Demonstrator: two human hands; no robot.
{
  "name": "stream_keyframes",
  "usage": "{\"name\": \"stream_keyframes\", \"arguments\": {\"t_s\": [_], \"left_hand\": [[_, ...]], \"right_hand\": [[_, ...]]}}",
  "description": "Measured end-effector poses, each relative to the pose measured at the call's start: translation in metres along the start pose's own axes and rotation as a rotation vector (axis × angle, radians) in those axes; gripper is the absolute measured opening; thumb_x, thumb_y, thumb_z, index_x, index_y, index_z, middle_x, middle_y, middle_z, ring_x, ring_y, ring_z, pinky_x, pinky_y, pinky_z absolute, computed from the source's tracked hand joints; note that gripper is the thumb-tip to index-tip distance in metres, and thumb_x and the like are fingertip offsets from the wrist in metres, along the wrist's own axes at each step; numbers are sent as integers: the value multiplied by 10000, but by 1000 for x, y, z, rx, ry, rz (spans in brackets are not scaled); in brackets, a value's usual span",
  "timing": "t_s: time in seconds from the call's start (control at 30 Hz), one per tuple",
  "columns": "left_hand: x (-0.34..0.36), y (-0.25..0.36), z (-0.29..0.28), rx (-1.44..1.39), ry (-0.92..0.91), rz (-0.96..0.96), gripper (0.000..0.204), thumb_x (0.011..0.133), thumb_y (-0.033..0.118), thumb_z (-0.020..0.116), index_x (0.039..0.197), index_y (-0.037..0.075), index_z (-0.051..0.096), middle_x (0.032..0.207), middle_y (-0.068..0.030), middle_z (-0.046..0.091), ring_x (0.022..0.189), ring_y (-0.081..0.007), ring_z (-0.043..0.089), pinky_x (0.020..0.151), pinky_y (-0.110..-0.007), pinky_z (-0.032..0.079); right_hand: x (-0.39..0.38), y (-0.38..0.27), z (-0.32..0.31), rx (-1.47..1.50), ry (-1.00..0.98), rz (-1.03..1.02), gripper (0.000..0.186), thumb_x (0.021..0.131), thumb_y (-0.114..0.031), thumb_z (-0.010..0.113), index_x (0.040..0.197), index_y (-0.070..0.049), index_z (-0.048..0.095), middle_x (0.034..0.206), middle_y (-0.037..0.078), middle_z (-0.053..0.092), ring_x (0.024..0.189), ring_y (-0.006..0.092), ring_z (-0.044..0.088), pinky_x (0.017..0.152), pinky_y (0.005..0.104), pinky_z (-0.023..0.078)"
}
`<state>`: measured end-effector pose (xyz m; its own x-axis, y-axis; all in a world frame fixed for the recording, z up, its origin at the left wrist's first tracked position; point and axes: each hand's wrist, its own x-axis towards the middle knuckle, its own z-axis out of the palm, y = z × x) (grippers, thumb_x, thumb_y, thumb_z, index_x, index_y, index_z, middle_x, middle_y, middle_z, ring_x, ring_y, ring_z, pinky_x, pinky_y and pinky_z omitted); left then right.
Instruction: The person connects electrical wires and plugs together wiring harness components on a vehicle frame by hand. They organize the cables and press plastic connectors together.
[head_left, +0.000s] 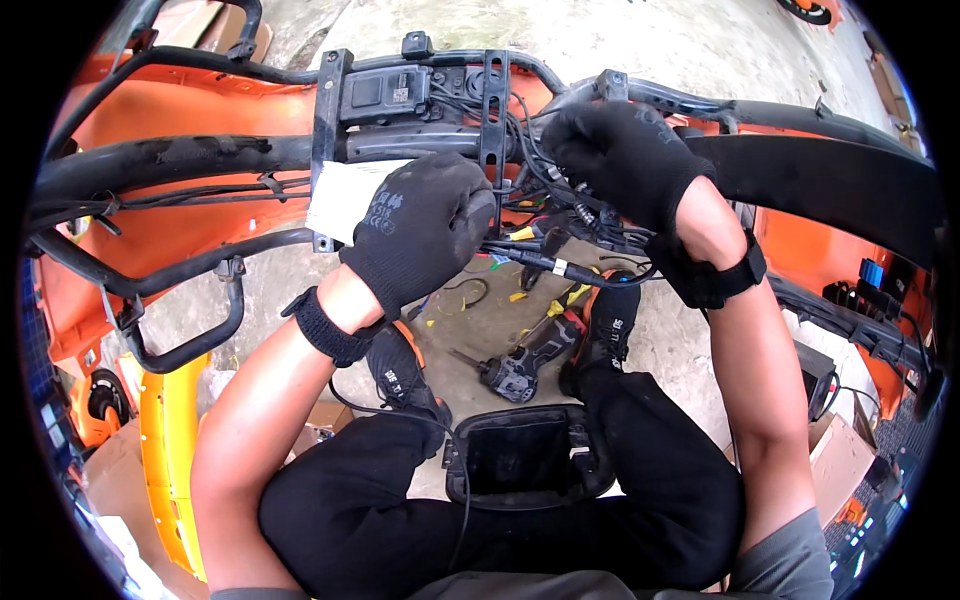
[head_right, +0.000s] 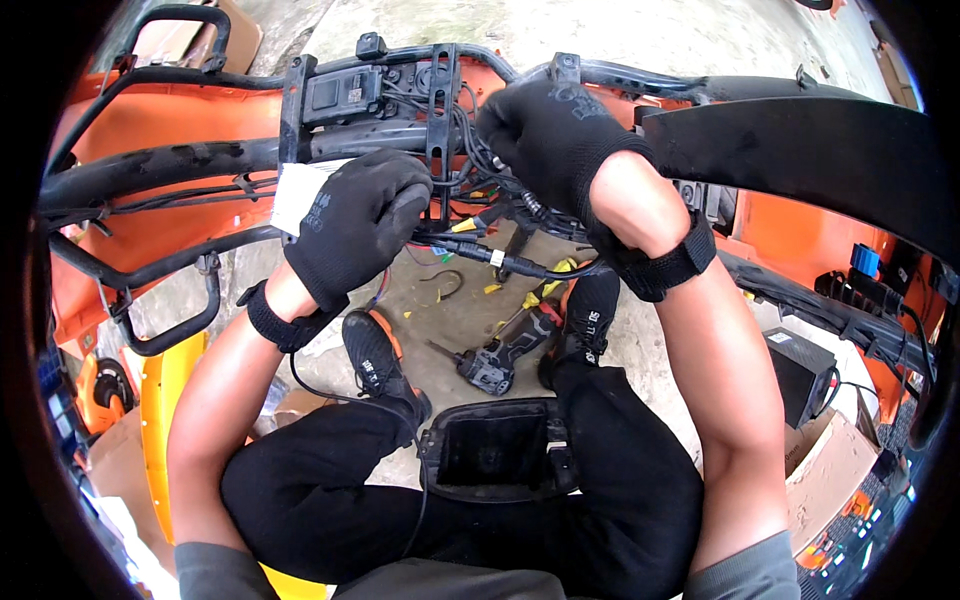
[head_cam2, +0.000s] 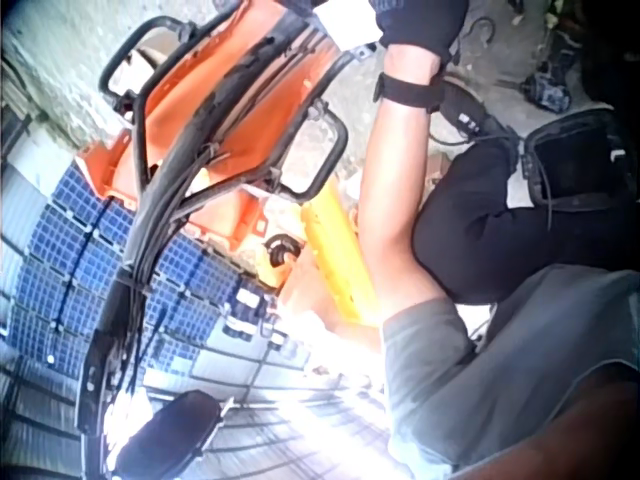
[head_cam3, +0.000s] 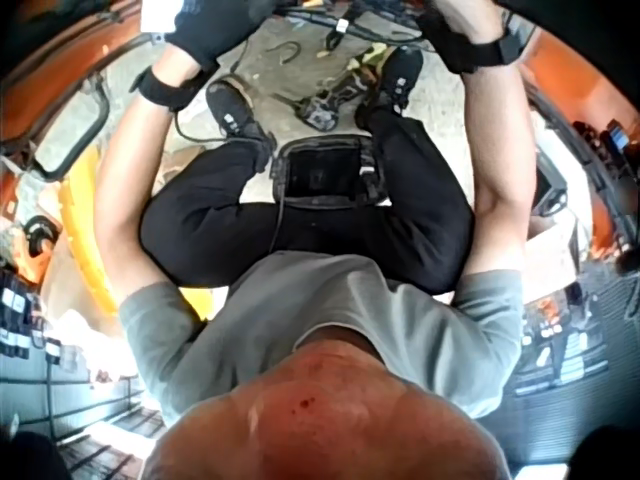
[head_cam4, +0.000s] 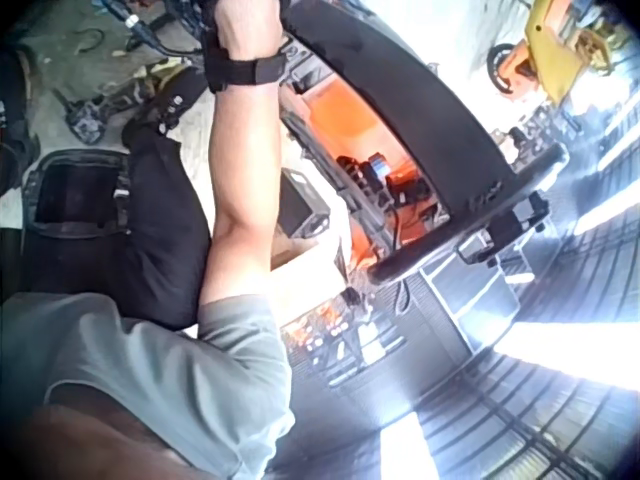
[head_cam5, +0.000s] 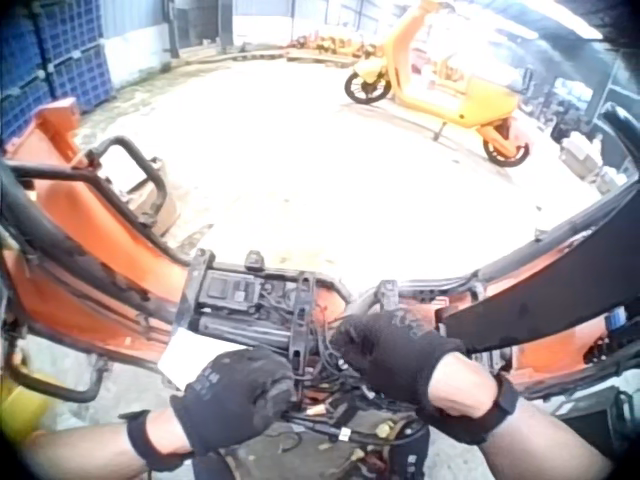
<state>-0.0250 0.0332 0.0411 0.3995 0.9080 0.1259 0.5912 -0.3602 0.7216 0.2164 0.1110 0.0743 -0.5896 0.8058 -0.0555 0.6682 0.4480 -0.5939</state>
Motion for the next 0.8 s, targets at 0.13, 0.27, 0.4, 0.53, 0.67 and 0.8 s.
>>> {"name": "stream_keyframes", "arguments": {"t_s": [0.13, 0.27, 0.4, 0.53, 0.67, 0.8], "left_hand": [[-2, 2, 0, -3, 24, 2, 176, 902, 105, 627, 1035, -6, 660, 1008, -174, 671, 926, -355, 645, 835, -416, 515], [-1, 7, -2, -21, 5, -15, 322, 916, 90, 601, 1232, 39, 641, 1054, -166, 660, 956, -346, 637, 857, -413, 509], [-1, 6, 4, 59, 16, 31, 443, 909, 64, 595, 1352, 83, 599, 1174, -176, 650, 1025, -360, 641, 906, -421, 504], [-2, 8, 5, 75, 21, 41, 500, 889, 30, 601, 1384, 95, 577, 1228, -186, 634, 1069, -374, 635, 930, -439, 500], [1, 11, 5, 56, 14, 60, 541, 876, 13, 596, 1405, 125, 568, 1215, -184, 625, 1070, -377, 625, 923, -448, 499], [3, 10, 8, 167, -63, 87, 551, 865, 23, 613, 1397, 161, 584, 1158, -161, 613, 1033, -365, 611, 869, -448, 502]], "right_hand": [[-13, 2, -3, -89, -135, 53, 117, 880, -170, 644, 890, -55, 666, 835, 196, 669, 826, 404, 661, 724, 461, 524], [-25, 5, -6, -171, -78, 110, 115, 860, -168, 659, 916, -71, 688, 833, 188, 674, 837, 395, 669, 739, 465, 532], [-31, 4, -4, -130, -33, 21, 125, 853, -152, 656, 943, -88, 715, 846, 188, 684, 862, 402, 675, 775, 460, 543], [-32, 0, 1, -324, -61, -71, 116, 839, -132, 657, 931, -90, 713, 835, 193, 679, 870, 416, 674, 775, 456, 543], [-32, 8, -5, -232, -16, -75, 78, 837, -115, 651, 897, -70, 670, 814, 195, 662, 841, 412, 664, 731, 462, 530], [-39, -1, -8, -16, -170, -31, 107, 866, -112, 624, 960, -75, 659, 833, 197, 664, 837, 411, 654, 703, 482, 517]]}}
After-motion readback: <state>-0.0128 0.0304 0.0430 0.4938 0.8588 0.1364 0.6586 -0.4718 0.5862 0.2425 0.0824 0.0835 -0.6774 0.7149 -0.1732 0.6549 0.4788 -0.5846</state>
